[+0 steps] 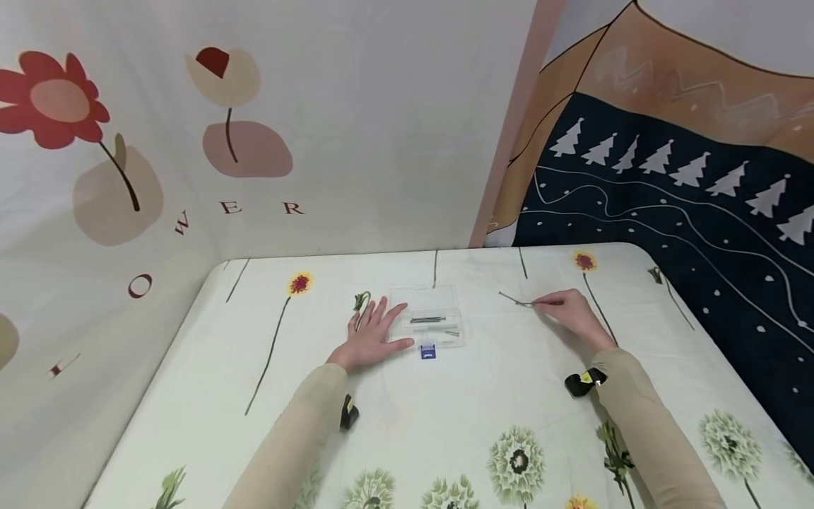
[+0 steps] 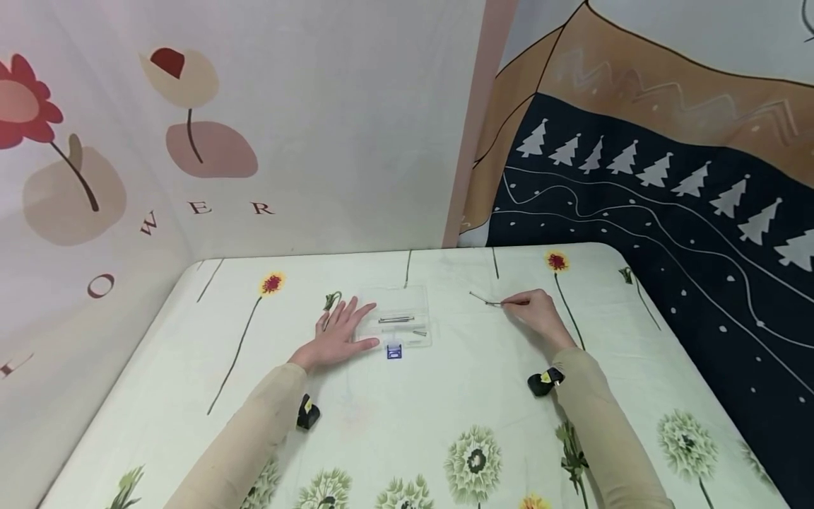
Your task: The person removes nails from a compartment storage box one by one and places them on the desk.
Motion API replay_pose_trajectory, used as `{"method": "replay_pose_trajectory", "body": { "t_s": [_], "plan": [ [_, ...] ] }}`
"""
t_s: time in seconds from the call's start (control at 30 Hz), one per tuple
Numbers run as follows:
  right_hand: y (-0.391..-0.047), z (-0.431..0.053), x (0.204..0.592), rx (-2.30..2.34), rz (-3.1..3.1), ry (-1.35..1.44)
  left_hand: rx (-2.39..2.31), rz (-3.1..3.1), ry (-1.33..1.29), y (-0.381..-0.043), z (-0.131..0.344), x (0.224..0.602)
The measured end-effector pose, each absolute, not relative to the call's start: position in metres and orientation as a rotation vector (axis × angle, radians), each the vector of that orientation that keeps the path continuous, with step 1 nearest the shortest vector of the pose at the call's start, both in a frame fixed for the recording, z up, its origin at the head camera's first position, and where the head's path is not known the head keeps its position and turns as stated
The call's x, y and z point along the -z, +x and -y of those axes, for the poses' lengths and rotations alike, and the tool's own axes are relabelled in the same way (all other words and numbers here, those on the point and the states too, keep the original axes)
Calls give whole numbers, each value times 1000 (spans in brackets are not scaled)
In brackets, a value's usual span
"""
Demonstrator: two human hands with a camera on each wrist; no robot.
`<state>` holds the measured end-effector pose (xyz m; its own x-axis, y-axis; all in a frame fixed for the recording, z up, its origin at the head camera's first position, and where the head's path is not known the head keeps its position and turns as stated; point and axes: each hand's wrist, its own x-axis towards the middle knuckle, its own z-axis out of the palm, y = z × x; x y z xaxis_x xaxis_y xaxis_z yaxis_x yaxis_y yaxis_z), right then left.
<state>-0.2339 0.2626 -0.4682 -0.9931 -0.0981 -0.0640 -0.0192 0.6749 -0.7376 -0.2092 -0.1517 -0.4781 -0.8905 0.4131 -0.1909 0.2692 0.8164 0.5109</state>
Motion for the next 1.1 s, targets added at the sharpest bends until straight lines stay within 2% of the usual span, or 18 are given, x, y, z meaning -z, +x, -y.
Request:
{"method": "replay_pose_trajectory", "body": {
  "t_s": [0.73, 1.1],
  "plan": [
    [-238, -253, 471, 1195, -2772, -89, -688, -2696, 516, -210, 152, 479],
    [-237, -239, 466, 1273, -2800, -184, -706, -2705, 522, -208, 151, 476]
  ]
}}
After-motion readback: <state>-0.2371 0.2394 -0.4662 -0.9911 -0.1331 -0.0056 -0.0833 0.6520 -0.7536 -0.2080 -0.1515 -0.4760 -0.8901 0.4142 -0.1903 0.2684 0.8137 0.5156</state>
